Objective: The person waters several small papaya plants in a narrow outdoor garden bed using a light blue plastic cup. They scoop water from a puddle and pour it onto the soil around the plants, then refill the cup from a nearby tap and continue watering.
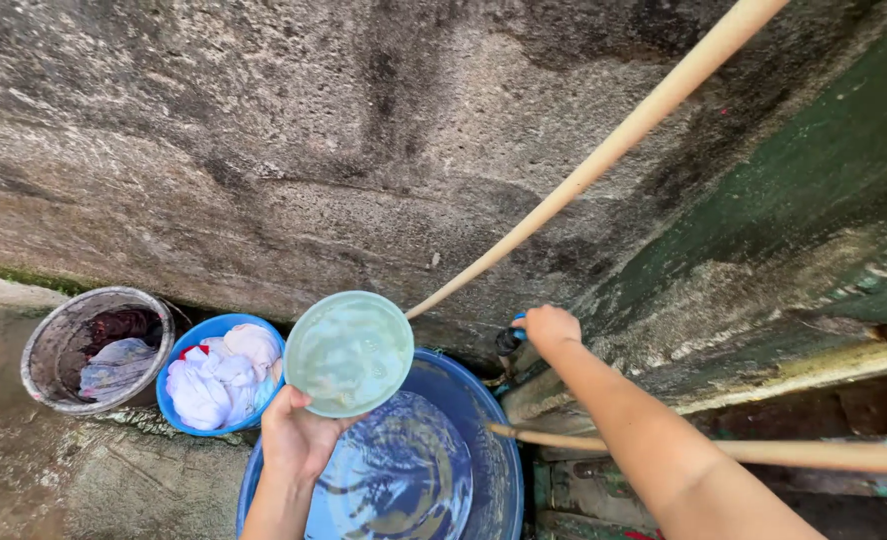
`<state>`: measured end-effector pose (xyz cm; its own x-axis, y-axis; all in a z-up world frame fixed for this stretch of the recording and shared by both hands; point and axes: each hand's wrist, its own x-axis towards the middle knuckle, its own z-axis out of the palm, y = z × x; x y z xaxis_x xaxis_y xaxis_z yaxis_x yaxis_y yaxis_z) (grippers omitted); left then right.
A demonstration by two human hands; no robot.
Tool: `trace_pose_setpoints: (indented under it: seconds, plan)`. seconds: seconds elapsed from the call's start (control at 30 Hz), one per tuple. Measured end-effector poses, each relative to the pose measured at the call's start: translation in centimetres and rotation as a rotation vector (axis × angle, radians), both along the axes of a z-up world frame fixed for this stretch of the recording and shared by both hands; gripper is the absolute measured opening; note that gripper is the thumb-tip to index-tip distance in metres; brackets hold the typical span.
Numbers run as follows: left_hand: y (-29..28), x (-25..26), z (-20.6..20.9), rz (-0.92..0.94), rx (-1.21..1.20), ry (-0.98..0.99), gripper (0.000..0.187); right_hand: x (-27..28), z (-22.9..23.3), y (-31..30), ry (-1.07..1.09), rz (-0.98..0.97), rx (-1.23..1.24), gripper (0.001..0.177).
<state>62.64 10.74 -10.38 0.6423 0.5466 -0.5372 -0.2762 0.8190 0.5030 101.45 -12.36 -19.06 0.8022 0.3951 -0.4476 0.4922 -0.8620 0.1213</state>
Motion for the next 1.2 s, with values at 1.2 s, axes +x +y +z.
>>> trace_pose_setpoints:
  seconds: [1.2]
  plan:
    - [-0.7, -31.4, 11.5, 0.308, -0.012, 0.011, 0.075, -48.4, 29.8, 15.5, 1.807, -0.517, 0.815, 0.112]
